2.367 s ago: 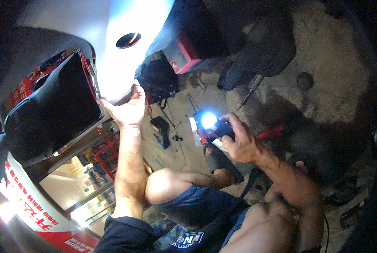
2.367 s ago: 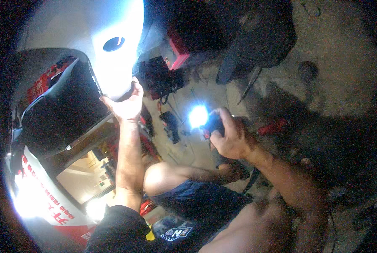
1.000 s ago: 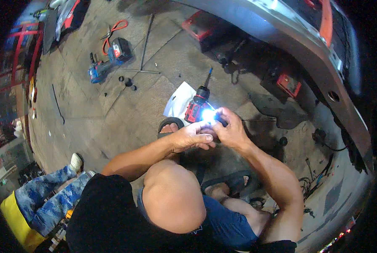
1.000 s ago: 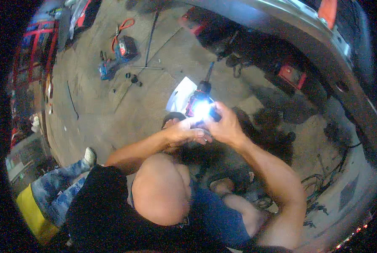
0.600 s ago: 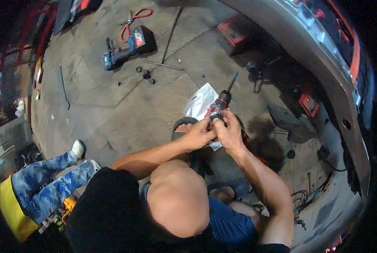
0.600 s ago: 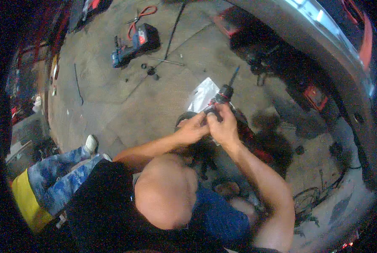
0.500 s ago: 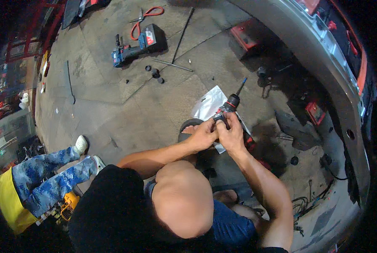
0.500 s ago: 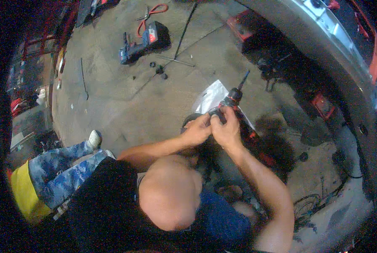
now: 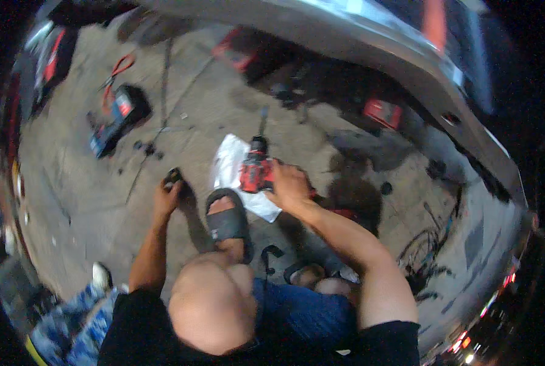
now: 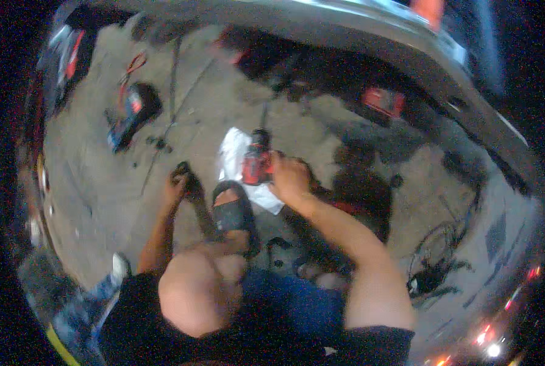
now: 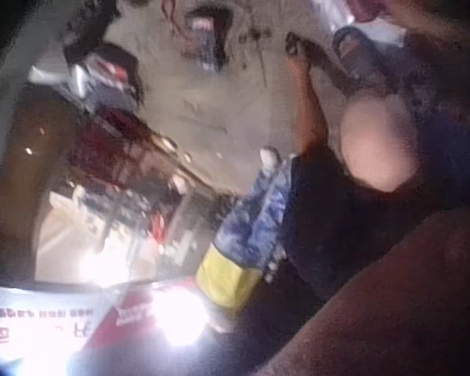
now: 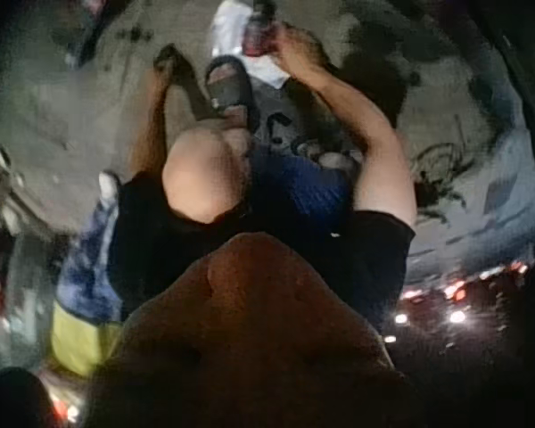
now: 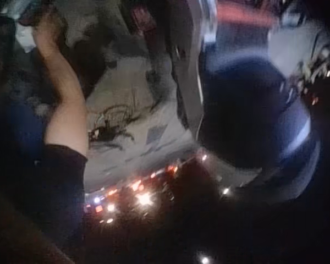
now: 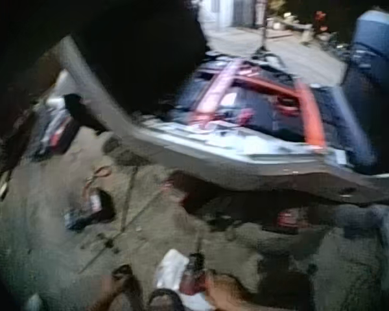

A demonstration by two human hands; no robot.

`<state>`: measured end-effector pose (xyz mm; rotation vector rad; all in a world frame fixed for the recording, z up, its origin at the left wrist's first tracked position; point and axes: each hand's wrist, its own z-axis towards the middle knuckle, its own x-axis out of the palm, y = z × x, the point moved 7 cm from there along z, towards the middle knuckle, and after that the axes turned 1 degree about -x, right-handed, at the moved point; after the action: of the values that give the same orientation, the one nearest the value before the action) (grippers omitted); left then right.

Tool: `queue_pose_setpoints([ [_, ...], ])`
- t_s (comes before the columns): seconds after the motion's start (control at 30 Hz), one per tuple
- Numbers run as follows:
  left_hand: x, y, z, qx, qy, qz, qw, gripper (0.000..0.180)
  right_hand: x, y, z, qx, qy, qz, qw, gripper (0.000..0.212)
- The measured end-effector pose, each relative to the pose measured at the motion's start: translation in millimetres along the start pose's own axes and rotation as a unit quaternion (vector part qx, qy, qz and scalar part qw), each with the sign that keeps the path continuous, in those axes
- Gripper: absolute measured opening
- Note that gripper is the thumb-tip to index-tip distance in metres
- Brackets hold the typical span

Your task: The person works on the undercarriage of a vehicle, using a flashlight to inspect the area and a power drill to remove and install screws. They handle a metal bracket and align it with the vehicle's frame.

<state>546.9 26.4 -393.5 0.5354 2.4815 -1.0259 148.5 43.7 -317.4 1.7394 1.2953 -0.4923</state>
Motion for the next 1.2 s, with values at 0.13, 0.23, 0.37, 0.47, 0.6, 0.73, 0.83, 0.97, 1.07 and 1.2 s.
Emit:
queue_pose_setpoints([
  [0.13, -26.7, -64.2, -19.3, 0.112, -0.062, 0.268, 0.955, 0.052, -4.5, -1.4, 1.5, -0.019, -0.074, -0.008, 0.997, 0.073],
  [0.23, -18.5, -147.6, -30.9, 0.18, -0.041, 0.225, 0.957, 0.048, -31.3, -17.7, -33.6, -0.045, -0.066, 0.077, 0.994, 0.076],
  [0.37, 60.9, -270.2, -56.5, 0.214, 0.192, 0.059, 0.956, 0.042, -100.6, -43.2, -114.9, -0.139, -0.172, 0.221, 0.95, 0.079],
  [0.47, 149.3, -361.9, -103.2, 0.303, 0.353, 0.043, 0.884, 0.044, -120.2, -73.5, -161.5, -0.072, -0.205, 0.24, 0.946, 0.09],
  [0.6, 256.8, -409.4, -135.3, 0.218, 0.417, 0.106, 0.876, 0.031, -130.2, -105.2, -207.2, -0.037, -0.36, 0.293, 0.885, 0.065],
  [0.73, 297.1, -406.7, -119.8, 0.267, 0.334, 0.051, 0.902, 0.032, -112.5, -121.9, -213.0, 0.018, -0.366, 0.331, 0.87, 0.051],
  [0.83, 262.9, -375.0, -98.3, 0.482, 0.187, 0.115, 0.848, 0.034, -107.8, -122.1, -214.0, -0.017, -0.393, 0.346, 0.852, 0.042],
  [0.97, 154.5, -274.7, -27.2, 0.388, -0.031, 0.356, 0.85, 0.039, -104.3, -123.0, -223.4, -0.047, -0.453, 0.26, 0.851, 0.038],
  [1.07, 92.7, -228.7, -2.5, 0.387, -0.114, 0.425, 0.81, 0.029, -100.8, -122.5, -230.4, -0.013, -0.533, 0.085, 0.842, 0.05],
  [1.2, 100.2, -216.9, -1.5, 0.432, -0.039, 0.398, 0.808, 0.024, -92.8, -146.0, -226.0, 0.049, -0.585, 0.138, 0.797, 0.05],
])
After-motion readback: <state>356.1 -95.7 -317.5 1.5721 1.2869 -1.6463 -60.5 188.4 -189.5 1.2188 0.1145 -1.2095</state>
